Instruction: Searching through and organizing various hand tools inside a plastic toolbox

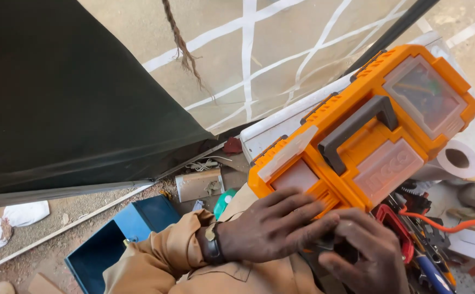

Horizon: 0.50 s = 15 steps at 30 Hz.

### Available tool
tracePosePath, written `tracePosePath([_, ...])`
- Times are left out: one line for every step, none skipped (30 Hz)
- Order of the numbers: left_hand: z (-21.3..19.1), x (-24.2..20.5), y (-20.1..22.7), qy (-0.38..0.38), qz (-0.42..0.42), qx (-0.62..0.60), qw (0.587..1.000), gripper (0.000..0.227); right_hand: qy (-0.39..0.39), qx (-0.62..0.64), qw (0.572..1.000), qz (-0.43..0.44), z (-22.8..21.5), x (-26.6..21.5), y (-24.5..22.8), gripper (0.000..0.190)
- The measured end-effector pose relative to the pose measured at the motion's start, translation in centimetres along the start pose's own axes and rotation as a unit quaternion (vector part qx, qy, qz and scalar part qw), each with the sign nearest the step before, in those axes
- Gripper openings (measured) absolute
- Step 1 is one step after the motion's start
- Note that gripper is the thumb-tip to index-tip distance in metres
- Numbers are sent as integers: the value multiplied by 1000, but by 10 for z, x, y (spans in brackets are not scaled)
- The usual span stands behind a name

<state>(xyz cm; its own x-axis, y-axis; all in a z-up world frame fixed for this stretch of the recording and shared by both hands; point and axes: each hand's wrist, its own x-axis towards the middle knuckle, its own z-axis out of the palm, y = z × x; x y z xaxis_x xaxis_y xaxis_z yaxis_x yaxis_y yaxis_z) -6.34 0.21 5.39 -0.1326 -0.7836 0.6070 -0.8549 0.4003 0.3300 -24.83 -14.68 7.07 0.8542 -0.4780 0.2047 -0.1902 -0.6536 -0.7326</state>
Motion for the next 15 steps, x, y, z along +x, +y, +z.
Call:
tracePosePath([5,-1,-4,2,-10,-34,999,32,-16,28,999,-5,0,0,4,35])
tracePosePath([9,-2,-7,4,-21,-68,997,31,-33,56,998,-10,-1,-1,9,43])
tracePosePath([6,-7,-8,4,-18,-70,997,31,-30,54,998,-8,-6,9,7,43])
tracePosePath([3,-12,-10,14,-81,-143,986,36,-4,-55,997,-61,-11,19,7,31])
tracePosePath([1,-18,-9,23,-148,-218,964,43,17,-163,980,-110,-16,27,6,23])
tracePosePath([1,-20,-11,22,-149,-222,963,43,15,-164,981,-106,-17,27,11,23])
tracePosePath([-2,-23,-13,62,-164,-238,955,34,-10,-231,964,-132,-17,28,16,24])
tracePosePath([-4,-26,-15,102,-179,-252,945,30,-35,-295,941,-159,-16,29,21,25])
tracePosePath([-2,-28,-16,98,-179,-255,945,30,-34,-295,942,-154,-15,27,24,25])
tracePosePath([0,-32,-16,104,-199,-243,944,29,-53,-314,937,-143,-14,25,26,32])
tracePosePath([2,-34,-15,113,-221,-228,941,29,-72,-333,930,-138,-13,25,29,40])
tracePosePath([3,-34,-15,114,-222,-228,941,29,-73,-333,930,-139,-12,26,29,40])
tracePosePath([3,-33,-15,125,-223,-227,940,28,-72,-323,934,-138,-10,26,30,38])
tracePosePath([3,-32,-14,135,-224,-226,938,27,-70,-312,937,-137,-9,27,30,37])
tracePosePath([3,-33,-14,136,-225,-226,938,27,-72,-312,937,-139,-7,27,31,37])
